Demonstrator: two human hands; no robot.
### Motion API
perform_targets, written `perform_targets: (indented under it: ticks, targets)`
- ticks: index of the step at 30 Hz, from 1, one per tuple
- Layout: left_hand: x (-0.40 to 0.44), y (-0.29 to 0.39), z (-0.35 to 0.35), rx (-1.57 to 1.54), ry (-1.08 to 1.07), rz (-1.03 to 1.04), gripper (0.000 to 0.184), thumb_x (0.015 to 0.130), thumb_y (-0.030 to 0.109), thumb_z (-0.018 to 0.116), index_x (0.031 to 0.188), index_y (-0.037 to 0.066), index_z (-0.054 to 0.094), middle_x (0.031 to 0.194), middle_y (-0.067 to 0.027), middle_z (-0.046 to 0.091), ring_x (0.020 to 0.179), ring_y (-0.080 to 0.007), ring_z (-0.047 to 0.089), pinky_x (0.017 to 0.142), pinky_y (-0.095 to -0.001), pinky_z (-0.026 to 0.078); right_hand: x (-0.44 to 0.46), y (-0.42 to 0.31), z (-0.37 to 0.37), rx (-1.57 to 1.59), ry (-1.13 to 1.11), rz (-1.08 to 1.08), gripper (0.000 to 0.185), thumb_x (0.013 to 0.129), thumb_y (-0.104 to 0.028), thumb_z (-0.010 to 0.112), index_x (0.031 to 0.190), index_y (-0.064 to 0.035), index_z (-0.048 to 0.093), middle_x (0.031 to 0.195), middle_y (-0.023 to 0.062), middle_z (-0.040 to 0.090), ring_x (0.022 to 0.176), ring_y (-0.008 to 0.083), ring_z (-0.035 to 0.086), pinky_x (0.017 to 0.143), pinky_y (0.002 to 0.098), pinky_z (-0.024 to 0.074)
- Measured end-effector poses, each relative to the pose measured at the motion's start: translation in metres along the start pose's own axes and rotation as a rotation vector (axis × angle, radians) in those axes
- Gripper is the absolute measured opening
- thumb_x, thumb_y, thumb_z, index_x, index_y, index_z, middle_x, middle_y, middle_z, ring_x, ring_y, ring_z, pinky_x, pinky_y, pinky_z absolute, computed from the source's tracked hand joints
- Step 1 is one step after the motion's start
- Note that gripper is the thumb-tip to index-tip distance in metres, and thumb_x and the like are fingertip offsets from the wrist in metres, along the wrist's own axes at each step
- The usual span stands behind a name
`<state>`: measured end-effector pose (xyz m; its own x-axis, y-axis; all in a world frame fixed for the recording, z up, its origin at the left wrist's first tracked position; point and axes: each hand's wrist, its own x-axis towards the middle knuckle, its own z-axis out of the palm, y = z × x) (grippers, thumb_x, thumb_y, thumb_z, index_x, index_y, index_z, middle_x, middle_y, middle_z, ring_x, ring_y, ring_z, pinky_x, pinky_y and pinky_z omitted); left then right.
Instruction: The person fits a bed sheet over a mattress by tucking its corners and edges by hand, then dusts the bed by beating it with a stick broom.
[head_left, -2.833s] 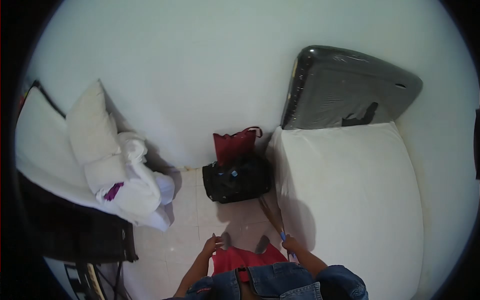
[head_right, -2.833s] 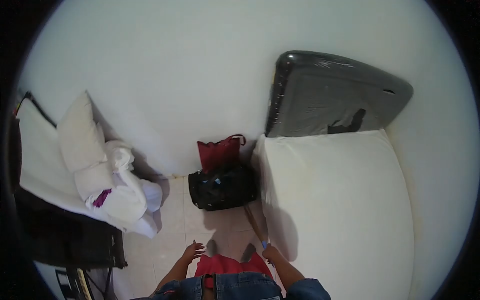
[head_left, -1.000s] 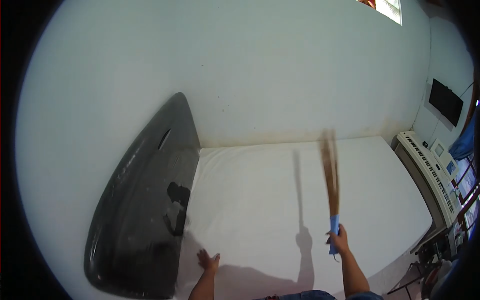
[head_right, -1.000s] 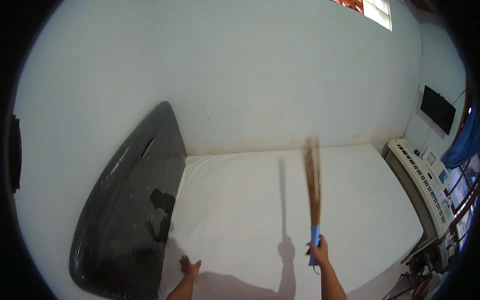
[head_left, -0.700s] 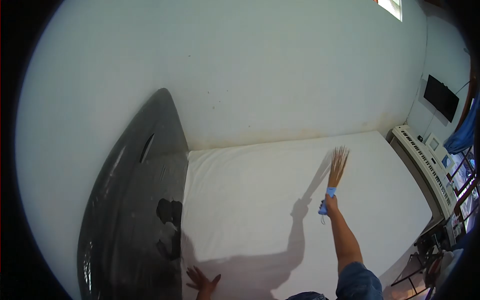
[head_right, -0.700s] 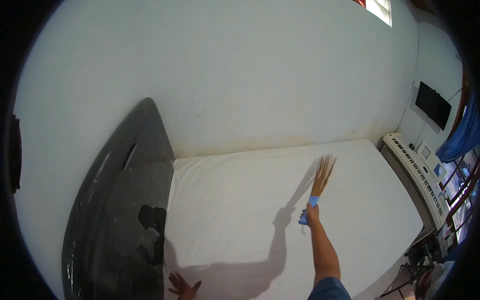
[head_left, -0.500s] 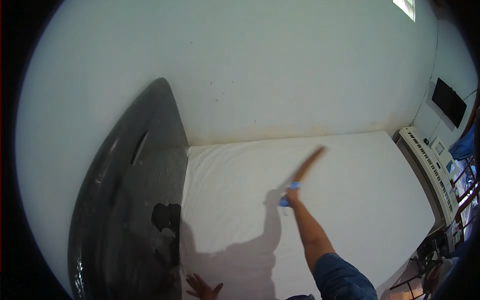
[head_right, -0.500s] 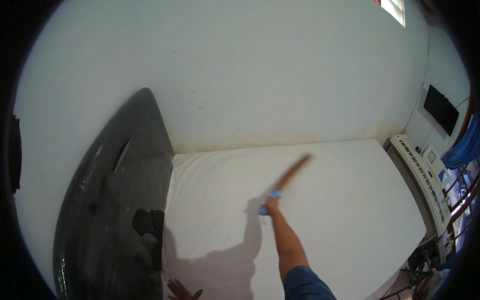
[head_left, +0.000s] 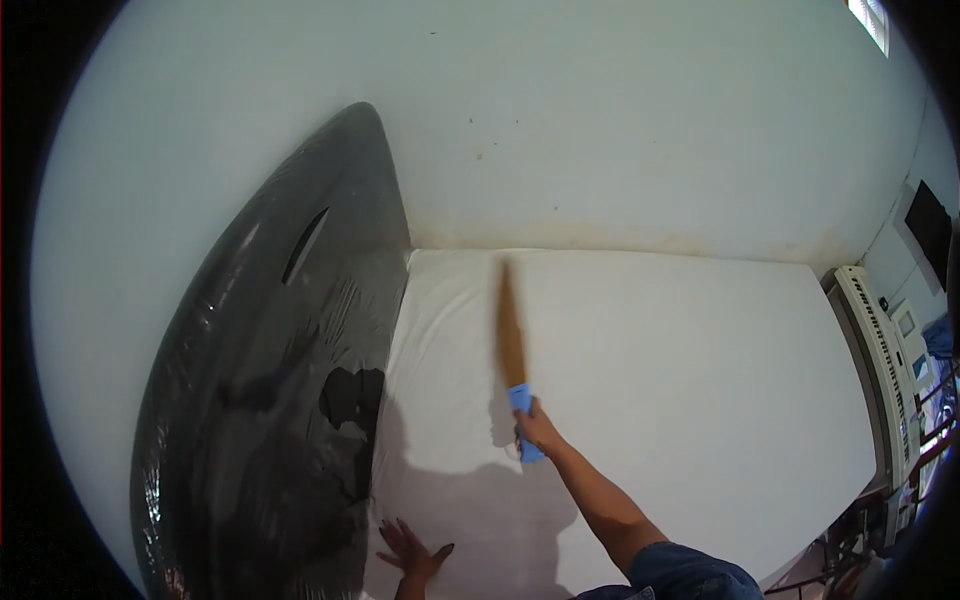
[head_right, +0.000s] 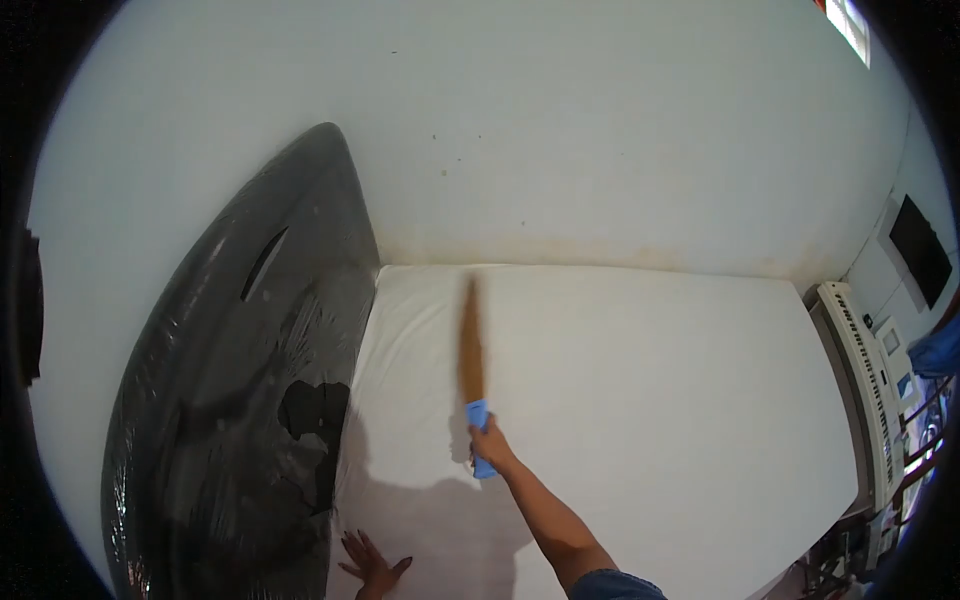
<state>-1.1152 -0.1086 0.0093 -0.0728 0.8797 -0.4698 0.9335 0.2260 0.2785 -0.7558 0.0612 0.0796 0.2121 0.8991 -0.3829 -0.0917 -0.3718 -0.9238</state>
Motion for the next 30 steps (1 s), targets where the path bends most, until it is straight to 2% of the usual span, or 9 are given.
perform_targets:
  ticks: [2,8,12,16,18,20,23,27,30]
  targets:
    - [-0.004,0.003,-0.002,-0.005,-0.009,-0.007,0.144,0.055,0.080,0.068,0.149,0.004,-0.012,0.153,-0.0275,-0.017,0.140,-0.0430,-0.022,0.095,-0.0767,-0.010,-0.007,-0.009,0.011,0.042,-0.187,0.026,0.043,0.094,-0.020,0.050,0.128,-0.0077,0.025,0.062,0.0114,0.051,0.044,0.0214,0.054,0.038,0.0369,0.0462]
    - [-0.007,0.009,-0.013,0.011,-0.047,-0.021,0.144,0.058,0.079,0.067,0.148,0.001,-0.014,0.152,-0.0266,-0.021,0.140,-0.0417,-0.025,0.095,-0.0763,-0.009,0.010,-0.013,0.085,0.260,0.212,-0.028,0.037,0.094,-0.018,0.048,0.123,-0.0050,0.027,0.064,0.0114,0.051,0.044,0.0203,0.053,0.038,0.0374,0.0473]
    - [-0.004,0.007,-0.013,0.019,-0.074,-0.021,0.143,0.059,0.078,0.067,0.148,0.000,-0.014,0.152,-0.0255,-0.023,0.139,-0.0404,-0.026,0.097,-0.0752,-0.009,0.030,-0.036,0.083,0.026,-0.306,-0.026,0.038,0.094,-0.019,0.047,0.121,-0.0036,0.026,0.064,0.0120,0.052,0.043,0.0210,0.053,0.038,0.0380,0.0474]
    - [-0.009,0.009,-0.017,0.005,-0.086,-0.036,0.144,0.058,0.079,0.067,0.148,0.001,-0.014,0.153,-0.0247,-0.022,0.140,-0.0405,-0.025,0.097,-0.0751,-0.009,0.015,-0.051,0.135,0.231,0.161,-0.125,0.035,0.095,-0.021,0.047,0.119,-0.0044,0.028,0.064,0.0114,0.052,0.044,0.0204,0.054,0.039,0.0384,0.0482]
    - [-0.006,0.008,-0.015,0.013,-0.080,-0.032,0.144,0.058,0.079,0.067,0.148,0.001,-0.015,0.153,-0.0245,-0.021,0.140,-0.0407,-0.024,0.097,-0.0752,-0.009,0.036,-0.038,0.148,0.217,0.215,-0.120,0.034,0.095,-0.021,0.047,0.119,-0.0053,0.028,0.065,0.0115,0.052,0.043,0.0207,0.053,0.039,0.0379,0.0480]
    - [-0.008,0.011,-0.019,-0.008,-0.075,-0.020,0.144,0.058,0.079,0.067,0.148,0.001,-0.014,0.153,-0.0246,-0.021,0.140,-0.0407,-0.023,0.097,-0.0754,-0.009,0.059,-0.022,0.143,0.089,-0.067,0.085,0.032,0.095,-0.020,0.046,0.117,-0.0063,0.026,0.063,0.0123,0.051,0.040,0.0216,0.052,0.036,0.0377,0.0470]
    - [-0.005,0.004,-0.014,-0.015,-0.065,-0.007,0.144,0.058,0.080,0.066,0.148,0.002,-0.014,0.153,-0.0246,-0.020,0.140,-0.0408,-0.023,0.097,-0.0757,-0.008,0.046,-0.046,0.128,0.095,-0.226,0.028,0.033,0.095,-0.021,0.047,0.116,-0.0064,0.026,0.064,0.0126,0.052,0.042,0.0221,0.054,0.037,0.0375,0.0475]
    - [-0.003,0.002,-0.007,0.035,-0.060,-0.021,0.143,0.058,0.081,0.065,0.148,0.003,-0.015,0.154,-0.0234,-0.020,0.141,-0.0400,-0.022,0.097,-0.0756,-0.007,0.010,-0.004,0.143,-0.014,0.085,-0.156,0.032,0.095,-0.021,0.048,0.117,-0.0069,0.029,0.063,0.0106,0.053,0.045,0.0208,0.055,0.039,0.0358,0.0483]
    - [-0.008,0.007,-0.012,0.040,-0.040,-0.021,0.142,0.059,0.080,0.065,0.148,0.004,-0.015,0.154,-0.0223,-0.020,0.142,-0.0389,-0.021,0.098,-0.0755,-0.006,-0.016,0.036,0.132,-0.137,-0.164,0.048,0.032,0.096,-0.020,0.048,0.117,-0.0061,0.028,0.061,0.0106,0.052,0.043,0.0211,0.055,0.038,0.0358,0.0477]
